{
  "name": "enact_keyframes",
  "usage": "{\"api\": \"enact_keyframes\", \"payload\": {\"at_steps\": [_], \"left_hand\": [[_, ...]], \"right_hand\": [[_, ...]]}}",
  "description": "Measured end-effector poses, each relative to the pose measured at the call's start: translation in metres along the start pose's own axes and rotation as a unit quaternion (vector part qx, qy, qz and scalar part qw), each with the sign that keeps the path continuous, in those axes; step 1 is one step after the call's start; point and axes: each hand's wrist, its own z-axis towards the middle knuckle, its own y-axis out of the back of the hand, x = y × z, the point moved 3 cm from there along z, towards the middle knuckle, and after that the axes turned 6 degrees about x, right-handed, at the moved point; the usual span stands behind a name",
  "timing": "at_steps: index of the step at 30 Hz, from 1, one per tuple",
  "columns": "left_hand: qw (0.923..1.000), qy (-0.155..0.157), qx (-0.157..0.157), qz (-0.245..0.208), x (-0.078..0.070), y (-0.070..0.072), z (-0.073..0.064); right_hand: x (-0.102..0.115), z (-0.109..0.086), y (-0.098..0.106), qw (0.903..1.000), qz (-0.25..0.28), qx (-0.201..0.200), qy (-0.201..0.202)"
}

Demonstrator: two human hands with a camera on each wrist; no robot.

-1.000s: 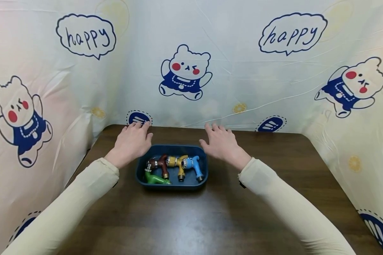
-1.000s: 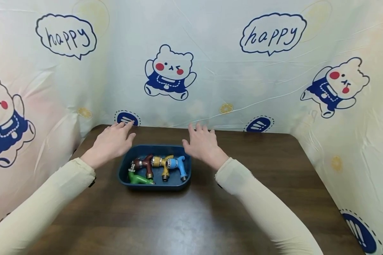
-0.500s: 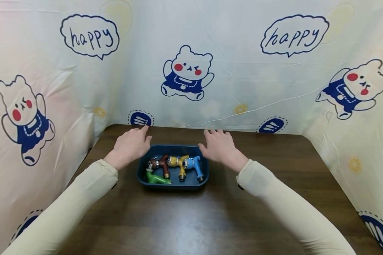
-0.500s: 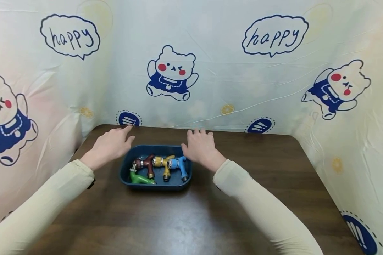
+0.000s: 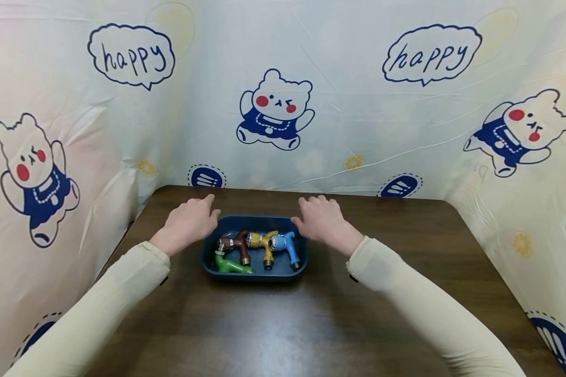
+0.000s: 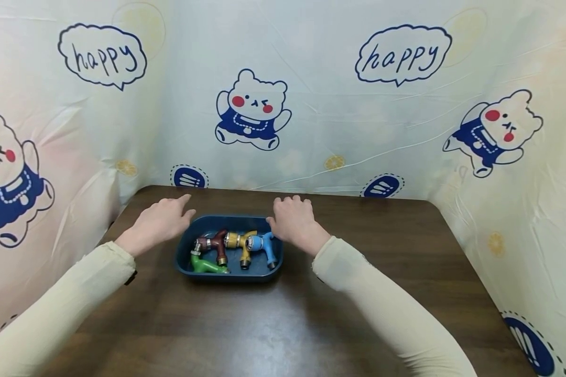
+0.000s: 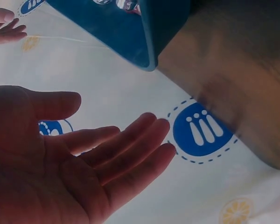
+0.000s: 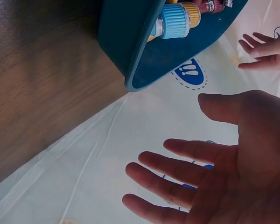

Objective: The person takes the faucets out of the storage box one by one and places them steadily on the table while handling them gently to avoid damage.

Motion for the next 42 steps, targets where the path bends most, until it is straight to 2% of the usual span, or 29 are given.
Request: {"api": "enact_keyframes", "payload": {"at_steps": [16, 24, 32, 42], "left_hand": [[0.9962, 0.015, 0.084, -0.019, 0.018, -0.019, -0.001], [0.9849, 0.029, 0.162, -0.053, 0.017, -0.027, -0.010], [0.9816, 0.025, 0.159, -0.102, 0.021, -0.037, -0.011], [0.9813, 0.007, 0.147, -0.125, 0.023, -0.045, -0.010]], "right_hand": [[0.002, 0.000, 0.001, 0.9995, 0.008, -0.023, 0.020], [0.008, 0.000, 0.005, 0.9991, 0.020, -0.022, 0.029], [0.014, 0.000, 0.007, 0.9975, 0.062, 0.008, 0.035], [0.017, -0.001, 0.004, 0.9953, 0.083, 0.045, 0.019]]}}
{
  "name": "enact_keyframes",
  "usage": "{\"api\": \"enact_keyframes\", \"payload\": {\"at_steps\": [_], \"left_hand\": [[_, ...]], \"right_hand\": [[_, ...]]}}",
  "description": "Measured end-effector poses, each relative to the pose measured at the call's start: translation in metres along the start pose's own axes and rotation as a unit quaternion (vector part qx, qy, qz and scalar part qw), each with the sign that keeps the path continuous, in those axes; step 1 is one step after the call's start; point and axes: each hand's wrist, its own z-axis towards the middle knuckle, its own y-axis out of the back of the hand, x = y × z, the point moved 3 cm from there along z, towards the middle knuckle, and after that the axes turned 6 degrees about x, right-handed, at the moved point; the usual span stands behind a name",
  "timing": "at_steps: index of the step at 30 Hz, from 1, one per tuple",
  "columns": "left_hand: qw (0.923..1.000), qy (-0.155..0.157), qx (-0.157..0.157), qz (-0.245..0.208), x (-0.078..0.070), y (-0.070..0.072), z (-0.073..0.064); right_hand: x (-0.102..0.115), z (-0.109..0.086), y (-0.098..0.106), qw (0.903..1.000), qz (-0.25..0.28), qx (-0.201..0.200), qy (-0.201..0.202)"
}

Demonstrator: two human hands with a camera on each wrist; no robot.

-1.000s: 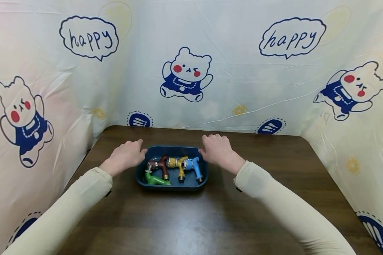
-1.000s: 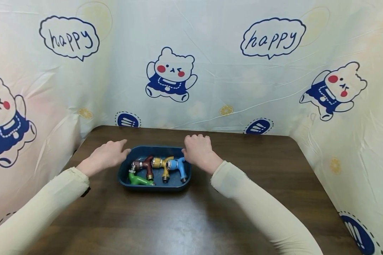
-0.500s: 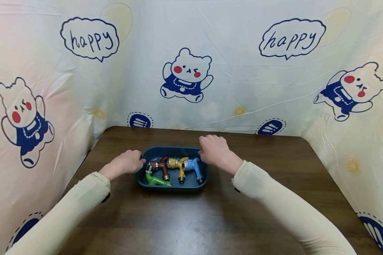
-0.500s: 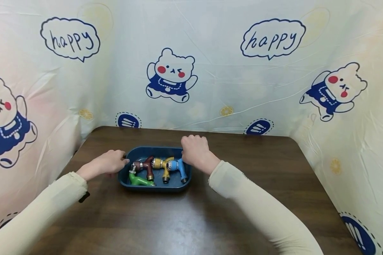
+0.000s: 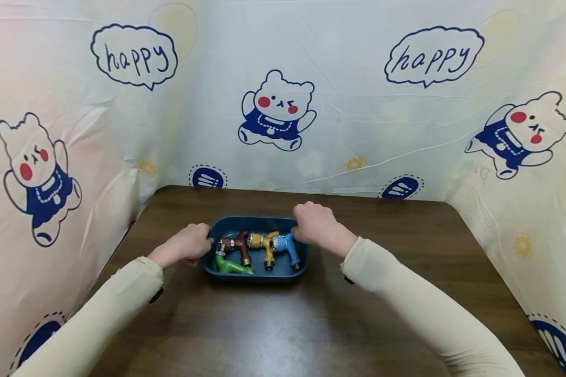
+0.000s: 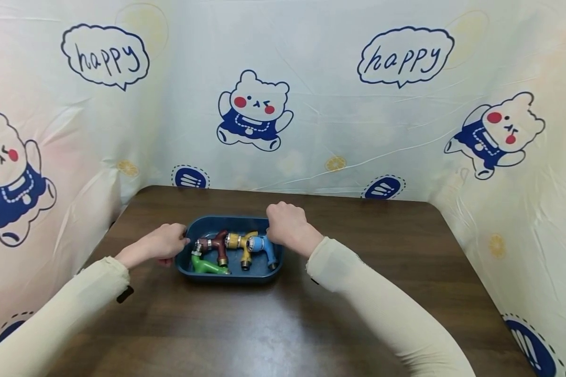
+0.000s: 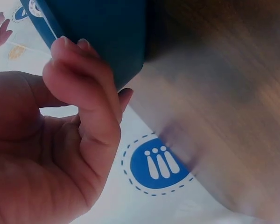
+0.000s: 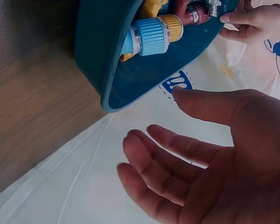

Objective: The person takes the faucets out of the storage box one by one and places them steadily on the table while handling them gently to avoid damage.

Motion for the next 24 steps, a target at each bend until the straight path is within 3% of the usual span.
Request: {"api": "enact_keyframes", "payload": {"at_steps": [12, 19, 24], "left_hand": [[0.9994, -0.008, -0.022, -0.026, 0.002, -0.003, 0.002], [0.9985, -0.028, -0.029, -0.036, 0.006, -0.005, 0.003], [0.9985, -0.023, -0.031, -0.038, 0.006, -0.005, 0.002]], "right_hand": [[0.003, 0.004, -0.002, 0.9995, 0.026, 0.017, 0.007], [0.005, 0.011, -0.004, 0.9951, 0.073, 0.066, -0.010], [0.005, 0.016, -0.007, 0.9906, 0.100, 0.091, -0.021]]}}
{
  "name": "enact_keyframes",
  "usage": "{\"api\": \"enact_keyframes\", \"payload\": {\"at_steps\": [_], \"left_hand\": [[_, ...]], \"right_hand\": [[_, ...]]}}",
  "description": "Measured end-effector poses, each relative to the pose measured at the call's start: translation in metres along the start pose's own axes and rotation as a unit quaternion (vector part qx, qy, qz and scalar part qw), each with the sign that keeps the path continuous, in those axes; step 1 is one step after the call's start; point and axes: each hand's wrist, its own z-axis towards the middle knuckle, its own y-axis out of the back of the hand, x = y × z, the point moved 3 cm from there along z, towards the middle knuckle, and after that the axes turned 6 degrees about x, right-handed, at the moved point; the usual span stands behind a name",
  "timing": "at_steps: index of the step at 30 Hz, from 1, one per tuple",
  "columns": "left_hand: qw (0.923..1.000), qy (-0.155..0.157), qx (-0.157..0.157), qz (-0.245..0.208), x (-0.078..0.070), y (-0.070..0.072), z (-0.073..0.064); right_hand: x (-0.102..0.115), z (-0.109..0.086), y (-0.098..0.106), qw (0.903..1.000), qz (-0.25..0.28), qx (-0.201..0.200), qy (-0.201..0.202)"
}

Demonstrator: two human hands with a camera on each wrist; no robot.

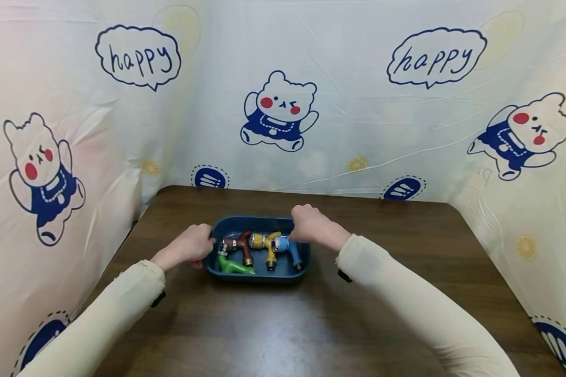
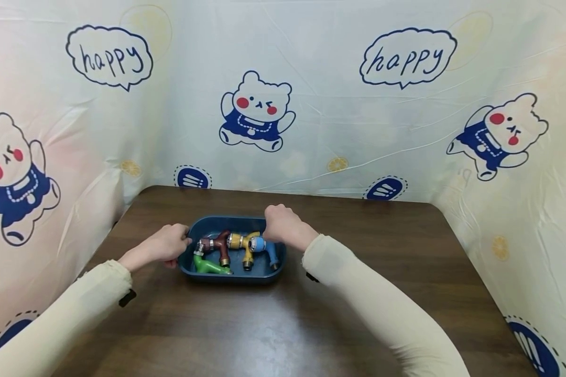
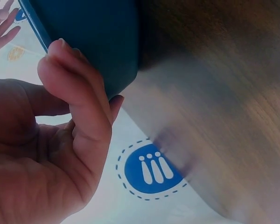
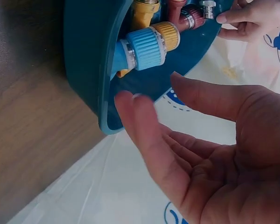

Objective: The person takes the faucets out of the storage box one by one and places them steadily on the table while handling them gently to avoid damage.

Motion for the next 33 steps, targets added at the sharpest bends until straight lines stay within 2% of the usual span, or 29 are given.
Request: {"api": "enact_keyframes", "payload": {"at_steps": [6, 12, 25, 33], "left_hand": [[1.0000, 0.002, 0.001, -0.002, 0.001, 0.000, 0.000], [1.0000, 0.001, 0.000, -0.001, 0.001, 0.000, 0.000], [1.0000, -0.003, -0.002, -0.009, 0.001, 0.000, -0.001], [0.9999, -0.004, -0.001, -0.013, 0.001, 0.000, -0.001]], "right_hand": [[-0.001, 0.005, -0.002, 0.9978, 0.052, 0.032, -0.025], [0.001, 0.008, -0.005, 0.9963, 0.065, 0.045, -0.034], [0.008, 0.017, -0.014, 0.9944, 0.061, 0.066, -0.055], [0.012, 0.020, -0.019, 0.9951, 0.031, 0.075, -0.056]]}}
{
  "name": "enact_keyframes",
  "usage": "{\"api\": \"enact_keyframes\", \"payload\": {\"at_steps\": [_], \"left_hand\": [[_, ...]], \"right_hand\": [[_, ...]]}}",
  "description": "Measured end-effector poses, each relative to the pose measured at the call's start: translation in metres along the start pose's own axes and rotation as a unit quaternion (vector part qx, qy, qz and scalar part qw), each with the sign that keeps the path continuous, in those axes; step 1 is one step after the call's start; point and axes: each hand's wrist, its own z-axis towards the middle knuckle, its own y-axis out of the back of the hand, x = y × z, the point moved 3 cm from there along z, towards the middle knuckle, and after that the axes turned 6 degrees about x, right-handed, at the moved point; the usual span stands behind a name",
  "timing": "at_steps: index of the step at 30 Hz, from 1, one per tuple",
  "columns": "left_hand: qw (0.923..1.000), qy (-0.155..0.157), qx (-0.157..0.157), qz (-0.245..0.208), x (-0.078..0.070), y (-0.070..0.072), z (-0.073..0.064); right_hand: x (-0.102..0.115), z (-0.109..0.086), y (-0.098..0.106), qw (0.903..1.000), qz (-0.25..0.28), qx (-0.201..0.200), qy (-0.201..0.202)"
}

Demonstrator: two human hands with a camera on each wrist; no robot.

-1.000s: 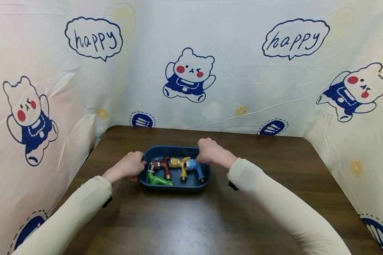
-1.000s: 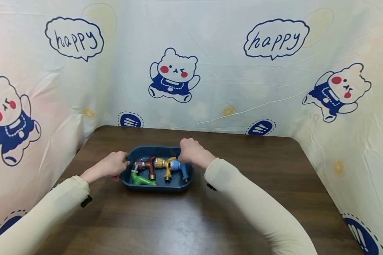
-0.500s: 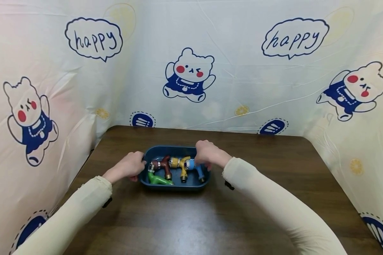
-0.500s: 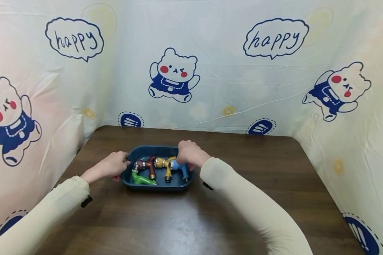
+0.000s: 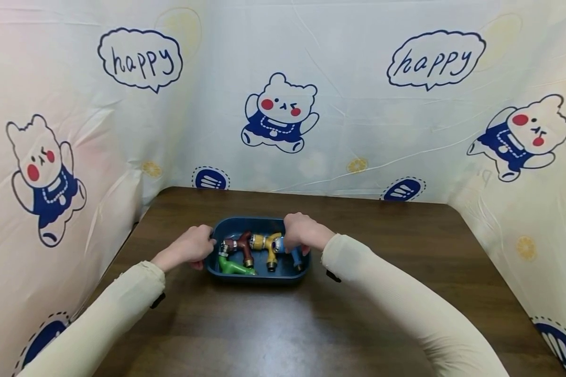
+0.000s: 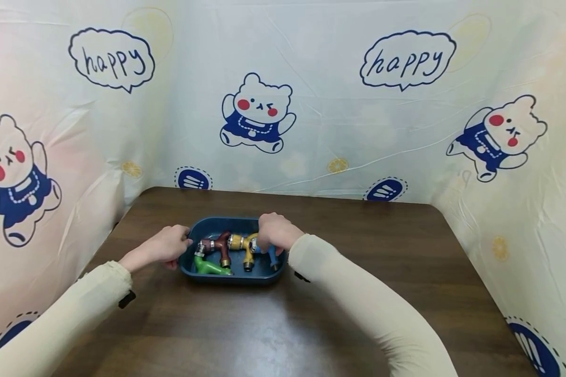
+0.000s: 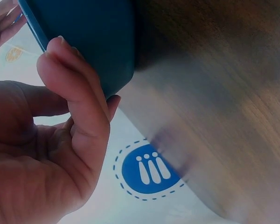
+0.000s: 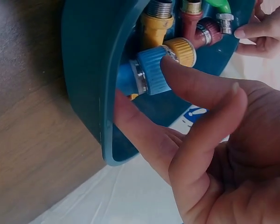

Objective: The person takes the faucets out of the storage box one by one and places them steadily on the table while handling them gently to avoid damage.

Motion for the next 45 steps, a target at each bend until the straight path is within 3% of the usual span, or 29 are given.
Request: {"api": "enact_keyframes", "payload": {"at_steps": [26, 45], "left_hand": [[1.0000, -0.008, -0.006, 0.001, 0.003, 0.001, 0.004], [1.0000, -0.001, 0.006, -0.003, 0.004, -0.001, 0.001]], "right_hand": [[-0.003, 0.026, -0.012, 0.9980, -0.015, 0.022, -0.057], [-0.005, 0.028, -0.018, 0.9980, -0.010, 0.031, -0.055]]}}
